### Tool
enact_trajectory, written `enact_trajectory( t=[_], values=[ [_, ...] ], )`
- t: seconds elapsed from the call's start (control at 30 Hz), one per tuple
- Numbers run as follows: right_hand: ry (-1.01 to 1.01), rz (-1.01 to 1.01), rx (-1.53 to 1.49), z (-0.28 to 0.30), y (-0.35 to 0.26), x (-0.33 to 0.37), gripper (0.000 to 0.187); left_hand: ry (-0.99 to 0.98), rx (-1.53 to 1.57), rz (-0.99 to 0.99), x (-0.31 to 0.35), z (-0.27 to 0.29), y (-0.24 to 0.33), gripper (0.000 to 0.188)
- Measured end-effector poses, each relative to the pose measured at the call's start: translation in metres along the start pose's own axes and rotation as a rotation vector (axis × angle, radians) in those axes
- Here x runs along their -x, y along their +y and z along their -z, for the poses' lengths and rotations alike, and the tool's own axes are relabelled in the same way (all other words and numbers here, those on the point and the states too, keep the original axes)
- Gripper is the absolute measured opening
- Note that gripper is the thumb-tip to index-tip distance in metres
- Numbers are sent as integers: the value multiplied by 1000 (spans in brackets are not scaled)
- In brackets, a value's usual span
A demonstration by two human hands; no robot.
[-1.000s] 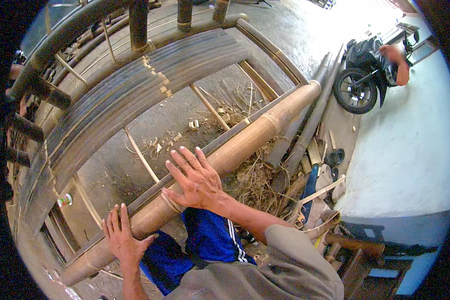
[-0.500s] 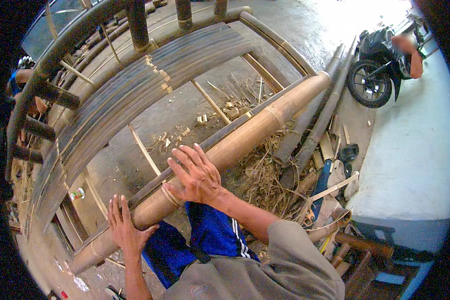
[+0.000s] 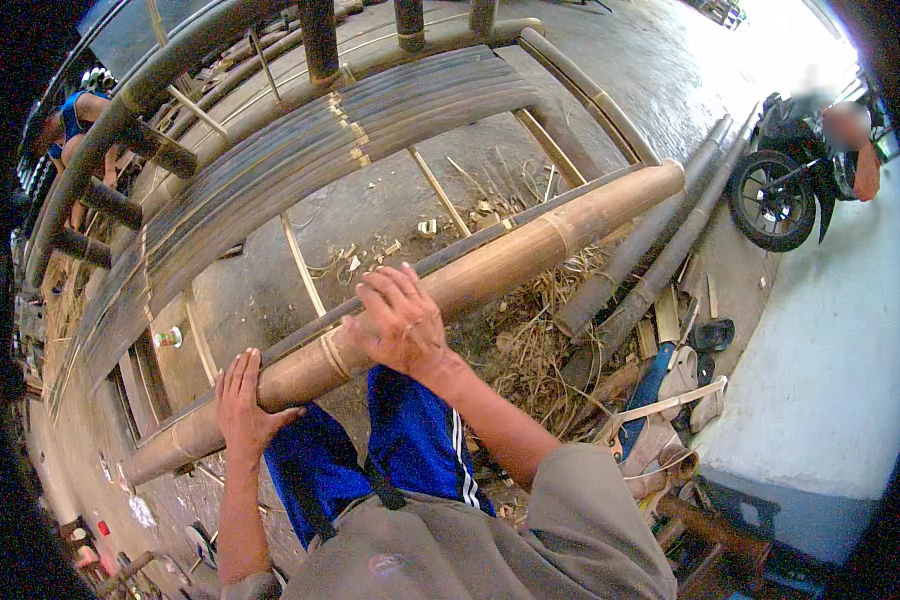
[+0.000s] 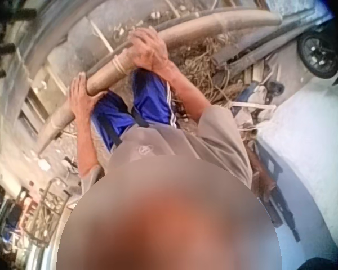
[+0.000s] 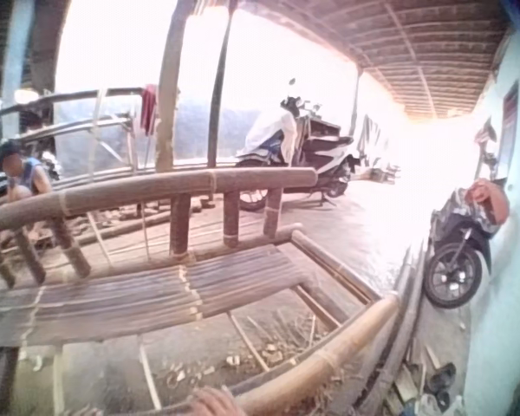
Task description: The person fits a long bamboo pole into a curved bamboo frame, then uses a knife to shave and trim thin bamboo strips. The person repeatedly aligns and secures the pole within the frame structure.
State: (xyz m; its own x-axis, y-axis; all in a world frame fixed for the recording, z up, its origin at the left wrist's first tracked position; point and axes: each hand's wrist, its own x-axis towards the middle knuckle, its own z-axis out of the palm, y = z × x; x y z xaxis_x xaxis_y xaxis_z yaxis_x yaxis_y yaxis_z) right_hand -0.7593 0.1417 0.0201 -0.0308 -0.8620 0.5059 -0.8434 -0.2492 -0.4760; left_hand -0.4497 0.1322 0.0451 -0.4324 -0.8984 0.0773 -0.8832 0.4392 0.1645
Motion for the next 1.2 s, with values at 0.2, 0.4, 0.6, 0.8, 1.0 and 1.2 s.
enact_trajectory(
  t=[0.2,0.4,0.6,0.8,1.0,1.2],
  values=[
    [-11,-124,41,23,35,-4,41,-28,36,11,-5,4,0,114],
    [10,-61,88,22,40,-5,40,-5,-31,-32,-8,8,1,100],
    [-36,-88,156,41,80,-25,38,45,254,177,-30,6,-6,58],
    [173,-63,218,53,100,-51,50,166,337,320,-37,21,-10,48],
    [402,105,303,106,51,-71,40,274,458,296,-19,52,-22,42],
    [250,251,345,128,56,-82,47,228,445,261,-17,53,-8,49]
  ],
)
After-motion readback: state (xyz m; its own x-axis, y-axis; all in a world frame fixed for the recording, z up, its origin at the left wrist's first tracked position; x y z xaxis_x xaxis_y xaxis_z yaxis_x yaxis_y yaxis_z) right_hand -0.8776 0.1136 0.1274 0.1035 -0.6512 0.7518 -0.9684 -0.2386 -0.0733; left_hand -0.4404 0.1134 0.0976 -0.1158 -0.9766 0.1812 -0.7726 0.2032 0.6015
